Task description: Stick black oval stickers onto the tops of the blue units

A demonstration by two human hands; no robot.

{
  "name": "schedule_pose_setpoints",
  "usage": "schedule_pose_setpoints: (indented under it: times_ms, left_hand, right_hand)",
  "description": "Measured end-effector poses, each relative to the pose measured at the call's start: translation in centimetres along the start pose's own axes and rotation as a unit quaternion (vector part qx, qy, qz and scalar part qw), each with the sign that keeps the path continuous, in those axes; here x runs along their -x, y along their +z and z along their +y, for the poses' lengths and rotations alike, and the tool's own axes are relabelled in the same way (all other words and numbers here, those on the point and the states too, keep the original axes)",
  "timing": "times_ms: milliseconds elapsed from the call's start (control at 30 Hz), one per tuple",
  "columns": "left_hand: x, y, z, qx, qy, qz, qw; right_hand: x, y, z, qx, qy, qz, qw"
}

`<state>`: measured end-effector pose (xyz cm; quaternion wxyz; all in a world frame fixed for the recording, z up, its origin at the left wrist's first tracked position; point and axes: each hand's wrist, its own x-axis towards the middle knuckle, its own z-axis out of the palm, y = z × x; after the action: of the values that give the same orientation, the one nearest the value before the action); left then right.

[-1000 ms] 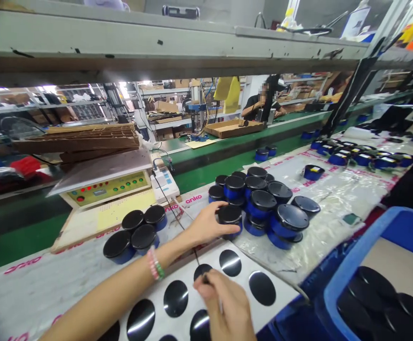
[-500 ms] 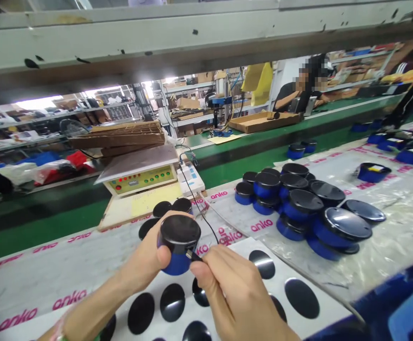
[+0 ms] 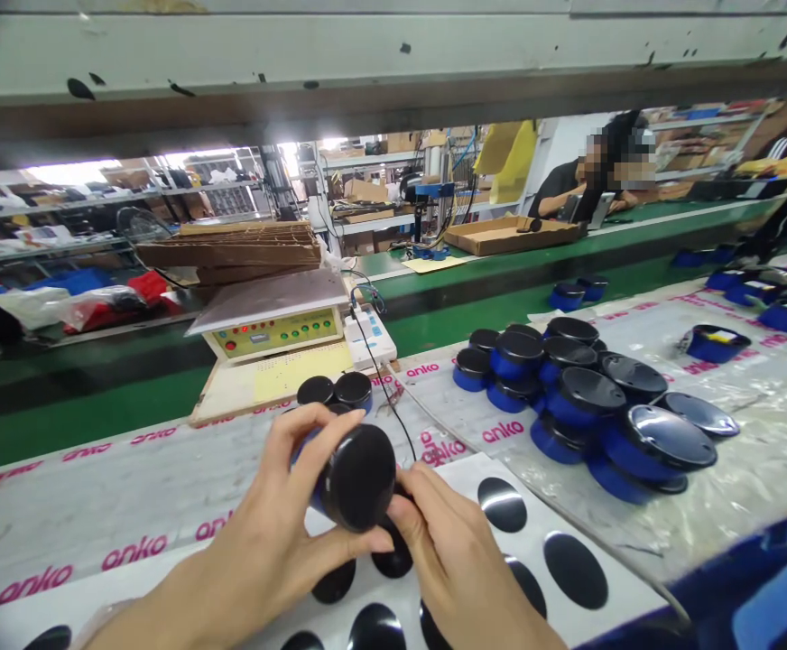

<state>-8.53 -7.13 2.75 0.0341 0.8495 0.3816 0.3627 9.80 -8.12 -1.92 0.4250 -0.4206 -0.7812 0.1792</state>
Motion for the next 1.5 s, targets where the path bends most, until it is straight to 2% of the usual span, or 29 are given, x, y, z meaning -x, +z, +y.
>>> schedule_pose_setpoints:
  times_ms: [100, 133, 200, 300, 367, 467, 633, 733, 833, 867, 900, 933, 967, 1000, 1033, 1100, 1200, 1267, 1333, 1400, 1433, 1500]
  left_hand:
    - [0.2, -0.3, 0.6, -0.113, 0.165, 0.073, 0.977]
    - [0.2, -0.4, 0.9, -0.135, 0.214, 0.08, 0.964]
    - [0.0, -0.9, 1.5, -0.185, 0.27, 0.067, 0.943]
    - [-0.3, -1.5, 2.2, -0.266, 0.283, 0.003, 0.921]
    - [-0.5, -1.6, 2.4, -0.286, 0.282, -0.016, 0.916]
    - [-0.4, -1.7, 2.1, -0.262, 0.272, 0.002, 0.926]
    - [0.4, -1.5, 0.9, -0.157, 0.26, 0.02, 0.952]
    - [1.2, -1.5, 0.6, -0.107, 0.205, 0.027, 0.973]
    - [2.0, -2.0, 0.1, -0.091, 0.085, -0.07, 0.99]
    - [2.2, -2.2, -0.5, -0.087, 0.049, -0.092, 0.991]
    - [2.4, -2.4, -1.4, -0.085, 0.012, -0.084, 0.993]
    - [2.5, -2.5, -2.7, -0.082, -0.034, -0.046, 0.995]
    - [2.6, -2.6, -4.4, -0.076, -0.091, 0.017, 0.993]
    - [2.7, -2.6, -6.3, -0.069, -0.168, 0.087, 0.98]
    - [2.8, -2.5, -8.4, -0.047, -0.254, 0.129, 0.957]
    - [3.3, -1.9, -12.3, 0.04, -0.37, 0.14, 0.918]
    - [4.1, -0.8, -15.7, 0.085, -0.399, 0.114, 0.906]
    - [3.9, -0.4, -16.0, 0.09, -0.39, 0.106, 0.91]
    - [2.4, -0.1, -14.8, 0.084, -0.371, 0.113, 0.918]
    - [-0.4, 0.9, -12.7, 0.082, -0.33, 0.116, 0.933]
    - [-2.2, 1.9, -11.4, 0.091, -0.301, 0.103, 0.944]
    - [-6.3, 5.4, -8.8, 0.134, -0.244, 0.045, 0.96]
  right_hand:
    - [0.3, 0.9, 0.5, -0.031, -0.014, 0.023, 0.999]
    - [0.5, 1.0, 0.6, -0.033, -0.025, 0.029, 0.999]
    - [0.8, 1.3, 0.6, -0.027, -0.041, 0.033, 0.998]
    - [1.1, 1.6, 0.6, -0.008, -0.048, 0.041, 0.998]
    - [1.3, 1.8, 0.6, -0.011, -0.064, 0.043, 0.997]
    - [1.5, 2.2, 0.9, -0.011, -0.085, 0.045, 0.995]
    - [1.1, 2.1, 0.8, 0.022, -0.115, 0.075, 0.99]
    - [0.9, 2.0, 0.3, 0.022, -0.116, 0.058, 0.991]
    - [0.9, 2.1, 0.0, 0.018, -0.116, -0.002, 0.993]
    - [1.0, 2.1, 0.0, 0.027, -0.12, -0.003, 0.992]
    - [1.1, 2.1, 0.1, 0.042, -0.122, 0.014, 0.992]
    - [1.2, 2.1, 0.3, 0.056, -0.121, 0.042, 0.99]
    - [1.3, 2.0, 0.5, 0.066, -0.115, 0.074, 0.988]
    - [1.4, 1.8, 0.7, 0.07, -0.105, 0.098, 0.987]
    - [1.4, 1.6, 0.9, 0.068, -0.094, 0.107, 0.987]
    - [1.5, 1.4, 1.3, 0.049, -0.081, 0.098, 0.991]
    - [1.6, 1.3, 1.9, 0.024, -0.077, 0.086, 0.993]
    - [1.7, 1.2, 2.2, 0.022, -0.071, 0.099, 0.992]
    - [1.7, 1.1, 2.5, 0.02, -0.059, 0.115, 0.991]
    - [1.6, 1.0, 2.5, 0.005, -0.045, 0.121, 0.992]
    - [1.4, 1.0, 2.4, -0.008, -0.037, 0.114, 0.993]
    - [1.1, 1.2, 2.0, -0.038, -0.039, 0.105, 0.993]
